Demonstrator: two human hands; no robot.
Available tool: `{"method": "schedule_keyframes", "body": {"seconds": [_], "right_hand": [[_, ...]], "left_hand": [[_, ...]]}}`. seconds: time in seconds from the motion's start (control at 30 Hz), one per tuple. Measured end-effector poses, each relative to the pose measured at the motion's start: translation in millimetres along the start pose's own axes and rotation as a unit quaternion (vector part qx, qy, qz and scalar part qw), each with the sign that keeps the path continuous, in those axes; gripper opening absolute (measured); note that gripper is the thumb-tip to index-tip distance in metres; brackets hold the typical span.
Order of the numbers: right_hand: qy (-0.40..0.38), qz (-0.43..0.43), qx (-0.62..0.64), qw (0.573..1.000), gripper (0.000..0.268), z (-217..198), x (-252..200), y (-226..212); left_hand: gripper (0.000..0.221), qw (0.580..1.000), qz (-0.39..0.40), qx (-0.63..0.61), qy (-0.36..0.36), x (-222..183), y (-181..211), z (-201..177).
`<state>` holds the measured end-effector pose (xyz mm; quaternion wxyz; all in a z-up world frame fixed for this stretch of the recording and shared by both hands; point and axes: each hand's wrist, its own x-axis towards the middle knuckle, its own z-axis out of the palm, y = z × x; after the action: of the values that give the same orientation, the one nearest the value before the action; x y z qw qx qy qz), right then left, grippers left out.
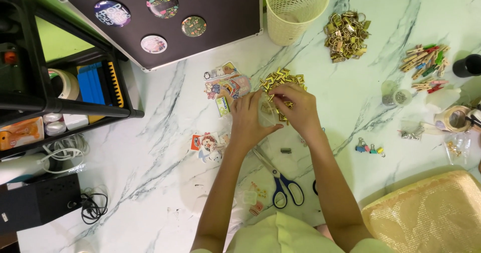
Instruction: The person places small decorative items and gold star-shaped keychain clips into individual small plastic bags by hand on a white marble table.
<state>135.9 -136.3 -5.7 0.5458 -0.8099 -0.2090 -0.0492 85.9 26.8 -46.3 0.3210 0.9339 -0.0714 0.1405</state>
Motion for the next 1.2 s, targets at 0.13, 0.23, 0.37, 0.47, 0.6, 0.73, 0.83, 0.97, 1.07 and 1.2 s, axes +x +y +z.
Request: {"method": "schedule_keyframes", "body": {"seconds": [0.13, 0.23, 0.37, 0.47, 0.6, 0.73, 0.83, 0.97, 1.07, 1.2], "right_hand": [[-0.081, -0.024, -0.045, 0.995, 0.023, 2, -2, -3], [-0.049, 0.013, -0.027, 0.998, 0.024, 6, -1, 5], [-0.035, 0.011, -0.21, 0.977, 0.041, 3, -3, 19], [-0.079, -0.039, -0.27, 0.959, 0.061, 7, -3, 26], [-0.075, 0.021, -0.279, 0.957, 0.05, 20, -4, 40], [-0.055, 0.008, -0.273, 0.96, 0.026, 24, -2, 61], [-0.039, 0.003, -0.238, 0.97, 0.024, 18, 1, 51], [-0.012, 0.01, -0.13, 0.991, 0.022, 4, 4, 18], [-0.03, 0.016, -0.077, 0.996, 0.02, -1, 2, 0], [-0.12, -0.006, -0.048, 0.992, 0.031, 0, -2, 5]], "left_hand": [[0.11, 0.999, 0.012, 0.007, 0.031, -2, -7, 13], [0.108, 1.0, -0.001, 0.0, 0.03, 0, -8, 12], [0.114, 1.0, -0.016, -0.005, 0.014, 1, -7, 5], [0.115, 1.0, -0.01, -0.001, 0.016, 1, -9, 8], [0.113, 1.0, -0.013, 0.001, 0.01, 0, -10, 14], [0.116, 1.0, -0.01, 0.006, 0.01, 1, -9, 15], [0.117, 1.0, -0.004, 0.004, 0.012, 0, -9, 15], [0.115, 1.0, -0.012, -0.004, 0.007, 1, -6, 13], [0.111, 1.0, -0.022, -0.013, 0.006, 1, -4, 15], [0.108, 1.0, -0.017, -0.014, 0.01, 2, -8, 21]]}}
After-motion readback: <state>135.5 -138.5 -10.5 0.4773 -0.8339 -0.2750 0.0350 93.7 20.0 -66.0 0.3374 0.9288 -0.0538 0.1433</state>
